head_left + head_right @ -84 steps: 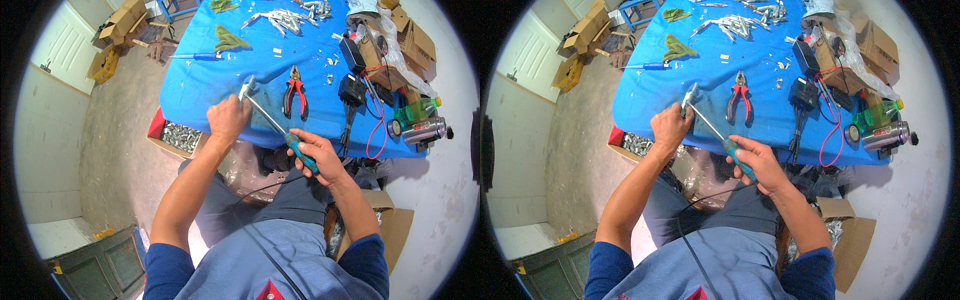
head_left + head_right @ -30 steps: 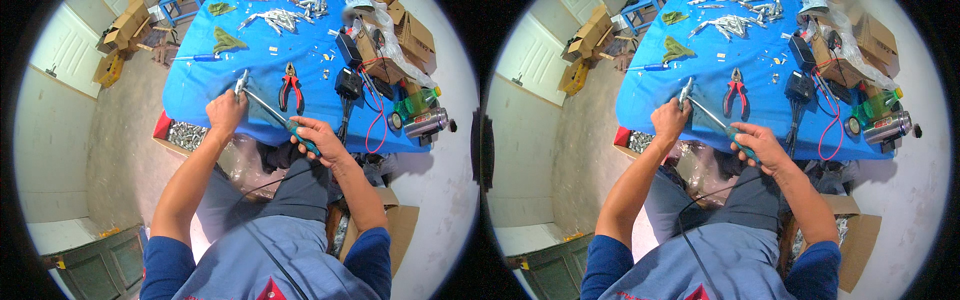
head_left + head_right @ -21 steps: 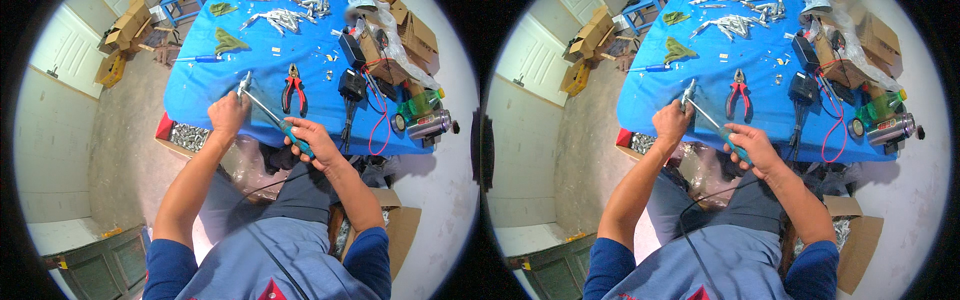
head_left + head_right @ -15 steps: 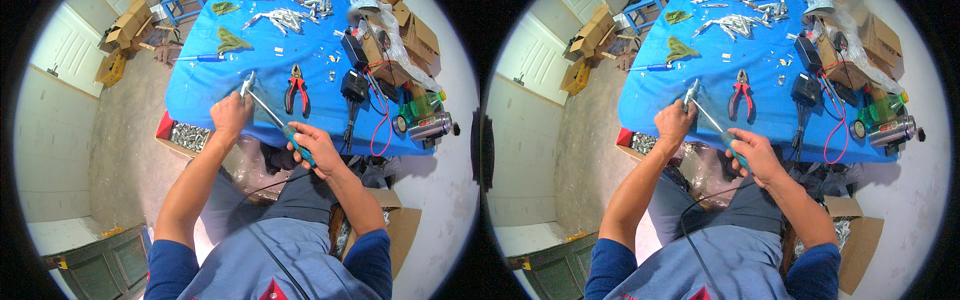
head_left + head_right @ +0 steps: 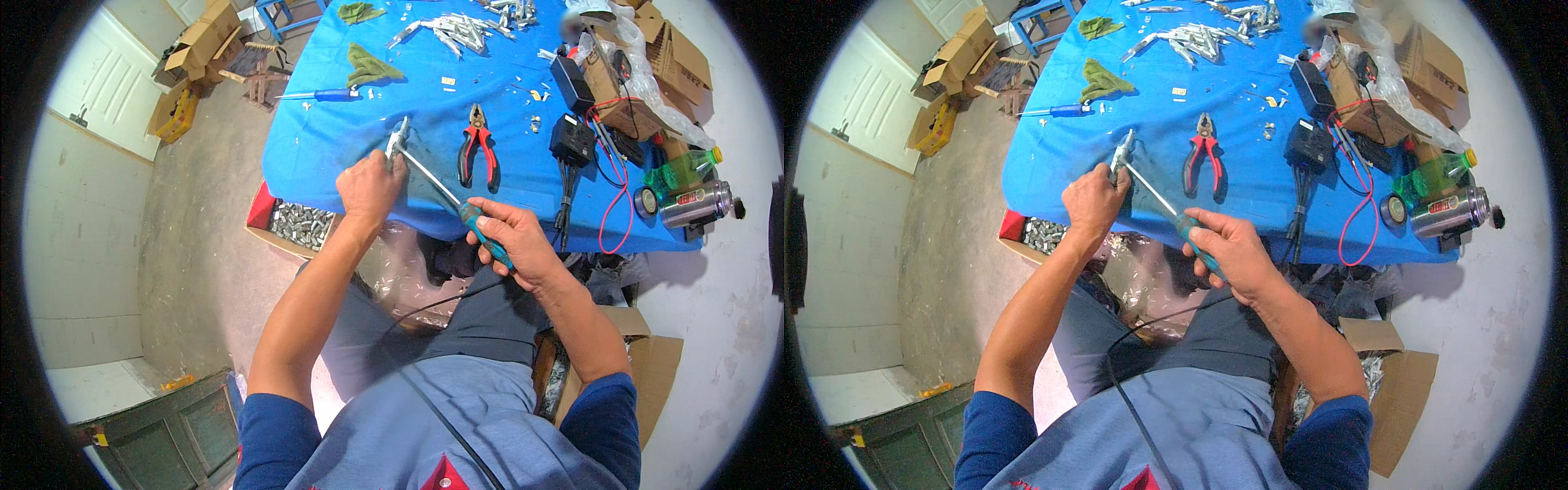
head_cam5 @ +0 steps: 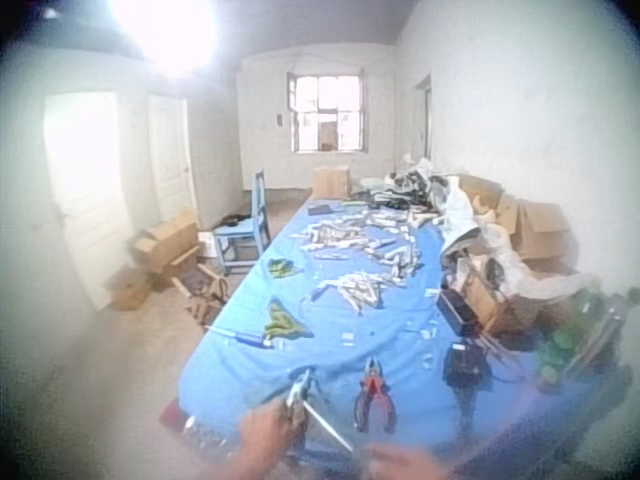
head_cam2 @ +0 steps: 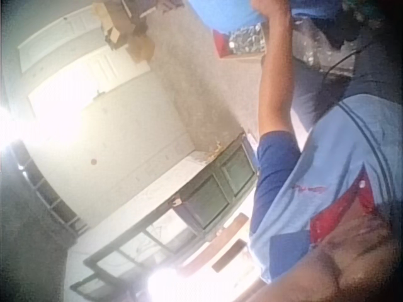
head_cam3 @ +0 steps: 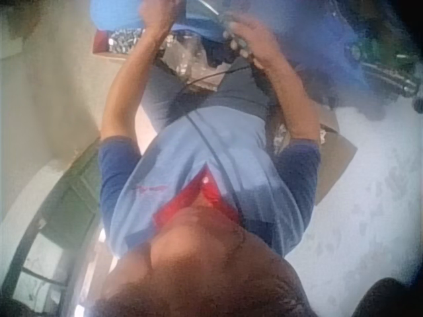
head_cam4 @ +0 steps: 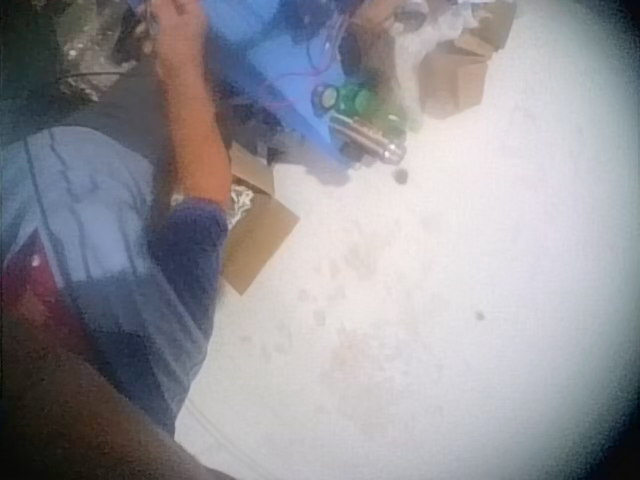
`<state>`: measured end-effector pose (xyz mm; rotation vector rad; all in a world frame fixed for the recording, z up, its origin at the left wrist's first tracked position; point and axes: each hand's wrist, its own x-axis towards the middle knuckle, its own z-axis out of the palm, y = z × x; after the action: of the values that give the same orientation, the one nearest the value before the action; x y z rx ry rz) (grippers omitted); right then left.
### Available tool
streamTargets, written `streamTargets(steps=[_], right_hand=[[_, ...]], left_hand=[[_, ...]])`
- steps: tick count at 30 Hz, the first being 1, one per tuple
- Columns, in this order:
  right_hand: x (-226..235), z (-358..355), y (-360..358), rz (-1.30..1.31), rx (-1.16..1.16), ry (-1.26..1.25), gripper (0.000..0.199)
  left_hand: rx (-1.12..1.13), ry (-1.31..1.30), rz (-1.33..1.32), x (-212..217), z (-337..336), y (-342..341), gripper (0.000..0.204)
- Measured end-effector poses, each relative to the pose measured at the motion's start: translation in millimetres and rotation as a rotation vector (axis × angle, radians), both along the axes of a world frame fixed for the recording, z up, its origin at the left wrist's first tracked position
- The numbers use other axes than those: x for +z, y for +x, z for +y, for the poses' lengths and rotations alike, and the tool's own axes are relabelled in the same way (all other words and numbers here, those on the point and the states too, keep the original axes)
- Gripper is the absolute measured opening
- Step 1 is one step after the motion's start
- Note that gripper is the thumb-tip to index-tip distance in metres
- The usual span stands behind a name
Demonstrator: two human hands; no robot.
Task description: The person unscrews a metal part from a larger component using a screwdriver and then uses pliers to pull out a small internal piece.
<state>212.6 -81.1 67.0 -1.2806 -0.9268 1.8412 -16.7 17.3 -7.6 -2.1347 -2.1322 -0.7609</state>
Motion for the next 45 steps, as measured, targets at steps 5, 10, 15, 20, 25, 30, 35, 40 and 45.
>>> streamTargets(steps=[5, 10, 15, 20, 25, 30, 35, 40, 45], right_hand=[[-3.9, -1.5, -4.5, 0.026, -0.033, -0.006, 0.049], [-2.6, -2.8, -9.4, 0.029, -0.061, -0.032, 0.051], [5.1, -3.7, -12.1, 0.013, -0.038, -0.015, 0.051], [7.0, -4.4, -9.9, 0.047, 0.022, -0.005, 0.051], [1.0, -6.0, -11.9, 0.064, -0.036, -0.008, 0.049], [5.9, -3.1, -8.6, 0.064, -0.032, -0.038, 0.048], [4.1, -3.5, -11.2, 0.075, -0.044, -0.026, 0.047], [0.3, -5.2, -15.8, 0.066, -0.09, -0.039, 0.048], [-1.7, 3.0, -18.9, -0.032, -0.086, -0.019, 0.049]], left_hand=[[0.0, -0.012, -0.021, -1.3, -0.1, 0.1, 0.041], [0.005, 0.025, 0.027, 2.5, -1.2, 1.7, 0.036], [-0.004, 0.018, 0.007, -2.4, 1.6, -0.5, 0.04], [-0.009, 0.005, -0.014, -6.1, 2.6, -1.5, 0.041], [-0.005, 0.016, -0.017, -3.5, 1.1, 0.1, 0.041], [-0.004, -0.001, -0.022, -2.1, 0.6, 0.1, 0.041], [-0.001, -0.003, -0.001, 0.7, 0.0, 0.1, 0.038], [-0.001, 0.009, -0.022, -1.9, 1.0, -0.5, 0.042], [-0.001, 0.003, -0.009, 0.7, 1.9, 1.5, 0.039]])
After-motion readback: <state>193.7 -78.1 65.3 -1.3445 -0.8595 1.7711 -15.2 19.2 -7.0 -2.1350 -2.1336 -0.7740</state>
